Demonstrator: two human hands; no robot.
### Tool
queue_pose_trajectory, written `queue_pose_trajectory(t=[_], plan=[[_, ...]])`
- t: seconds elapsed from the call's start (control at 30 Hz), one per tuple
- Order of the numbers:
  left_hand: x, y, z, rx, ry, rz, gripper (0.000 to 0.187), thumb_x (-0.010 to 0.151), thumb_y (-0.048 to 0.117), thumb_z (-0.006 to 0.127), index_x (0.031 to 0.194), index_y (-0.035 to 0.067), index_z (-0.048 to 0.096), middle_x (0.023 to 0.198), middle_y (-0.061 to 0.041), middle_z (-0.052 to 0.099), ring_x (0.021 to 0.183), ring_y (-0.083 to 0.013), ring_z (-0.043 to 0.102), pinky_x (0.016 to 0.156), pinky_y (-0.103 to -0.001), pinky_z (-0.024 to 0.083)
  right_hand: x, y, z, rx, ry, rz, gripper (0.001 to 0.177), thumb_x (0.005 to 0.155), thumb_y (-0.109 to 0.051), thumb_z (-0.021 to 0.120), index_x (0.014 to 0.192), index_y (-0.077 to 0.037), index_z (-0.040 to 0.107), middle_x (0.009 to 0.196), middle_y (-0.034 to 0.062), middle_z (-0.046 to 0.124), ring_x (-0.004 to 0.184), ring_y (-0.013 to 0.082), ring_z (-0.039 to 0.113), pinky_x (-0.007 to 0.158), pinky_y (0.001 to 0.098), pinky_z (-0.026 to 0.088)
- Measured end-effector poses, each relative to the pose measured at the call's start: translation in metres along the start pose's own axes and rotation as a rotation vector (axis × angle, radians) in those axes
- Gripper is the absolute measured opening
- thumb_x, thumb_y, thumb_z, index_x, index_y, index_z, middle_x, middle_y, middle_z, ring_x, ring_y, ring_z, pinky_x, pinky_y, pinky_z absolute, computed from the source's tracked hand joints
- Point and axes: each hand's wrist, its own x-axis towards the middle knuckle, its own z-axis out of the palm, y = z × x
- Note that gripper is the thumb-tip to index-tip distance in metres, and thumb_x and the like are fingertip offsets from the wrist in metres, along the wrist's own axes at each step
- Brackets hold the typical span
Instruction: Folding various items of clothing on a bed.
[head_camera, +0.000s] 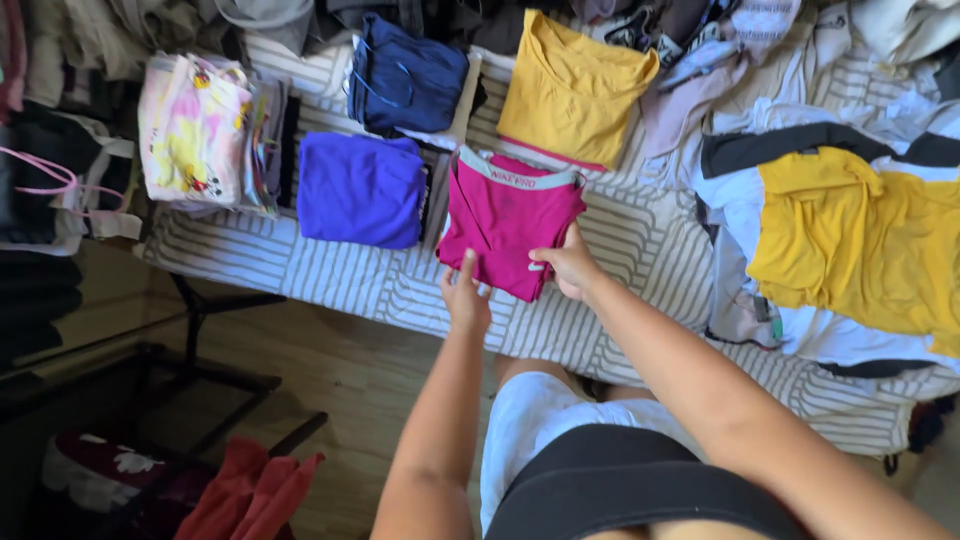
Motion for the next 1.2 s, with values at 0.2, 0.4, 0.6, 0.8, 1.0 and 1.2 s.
queue_pose_trajectory(t=[0.2, 0.4, 0.6, 0.8, 1.0, 1.2], plan=[[-0.045, 0.016, 0.042, -0.24, -0.348, -0.075, 0.054, 0.091, 0.018, 0.073, 0.14, 0.01, 0.052, 0.124, -0.008, 0.068, 0.114, -0.0273, 0.066, 0.095, -0.046, 0.056, -0.002, -0.021, 0.008, -0.008, -0.029, 0.026, 0.097, 0.073, 0.021, 0.064, 0.152, -0.024, 0.029, 0.14, 0.0061, 0.055, 0.125, 0.0242, 0.059, 0.092, 0.0405, 0.058], [-0.028, 0.025, 0.067, -0.25, -0.338, -0.083, 0.048, 0.091, -0.006, 0.061, 0.137, 0.001, 0.052, 0.126, -0.018, 0.066, 0.116, -0.0346, 0.065, 0.101, -0.048, 0.054, -0.011, -0.039, 0.002, 0.098, -0.039, 0.131, 0.076, 0.081, 0.007, 0.063, 0.148, -0.018, 0.038, 0.134, 0.0073, 0.058, 0.119, 0.0263, 0.06, 0.089, 0.044, 0.055], [-0.05, 0.065, 0.111, -0.302, -0.384, 0.1, 0.051, 0.087, -0.01, 0.06, 0.136, 0.003, 0.052, 0.125, -0.015, 0.066, 0.112, -0.0314, 0.067, 0.097, -0.045, 0.055, 0.002, 0.049, -0.034, -0.36, -0.193, -0.213, 0.058, 0.084, -0.009, 0.059, 0.141, -0.009, 0.054, 0.132, 0.0157, 0.061, 0.119, 0.0324, 0.06, 0.097, 0.051, 0.052], [-0.089, 0.093, 0.128, -0.238, -0.379, 0.312, 0.051, 0.085, -0.012, 0.065, 0.134, -0.003, 0.054, 0.123, -0.015, 0.067, 0.107, -0.0282, 0.068, 0.094, -0.041, 0.056, -0.033, 0.027, 0.039, -1.43, -0.236, -0.843, 0.066, 0.069, -0.021, 0.078, 0.127, 0.001, 0.056, 0.136, 0.0298, 0.05, 0.128, 0.0492, 0.049, 0.103, 0.0623, 0.04], [-0.133, 0.144, 0.091, -0.227, -0.384, 0.414, 0.052, 0.083, -0.011, 0.066, 0.132, -0.001, 0.056, 0.123, -0.011, 0.068, 0.108, -0.0253, 0.068, 0.094, -0.037, 0.056, -0.003, 0.038, 0.031, -1.757, -0.335, -0.499, 0.051, 0.089, -0.014, 0.066, 0.137, -0.006, 0.055, 0.144, 0.0221, 0.052, 0.132, 0.0424, 0.049, 0.108, 0.0599, 0.036], [-0.14, 0.184, 0.036, -0.235, -0.268, 0.452, 0.046, 0.085, -0.009, 0.067, 0.129, 0.0, 0.057, 0.117, -0.013, 0.068, 0.103, -0.0266, 0.07, 0.09, -0.04, 0.059, 0.024, 0.016, 0.004, -1.197, -0.383, -0.728, 0.053, 0.086, 0.004, 0.052, 0.138, 0.003, 0.059, 0.137, 0.0277, 0.06, 0.124, 0.0405, 0.059, 0.103, 0.0436, 0.048]])
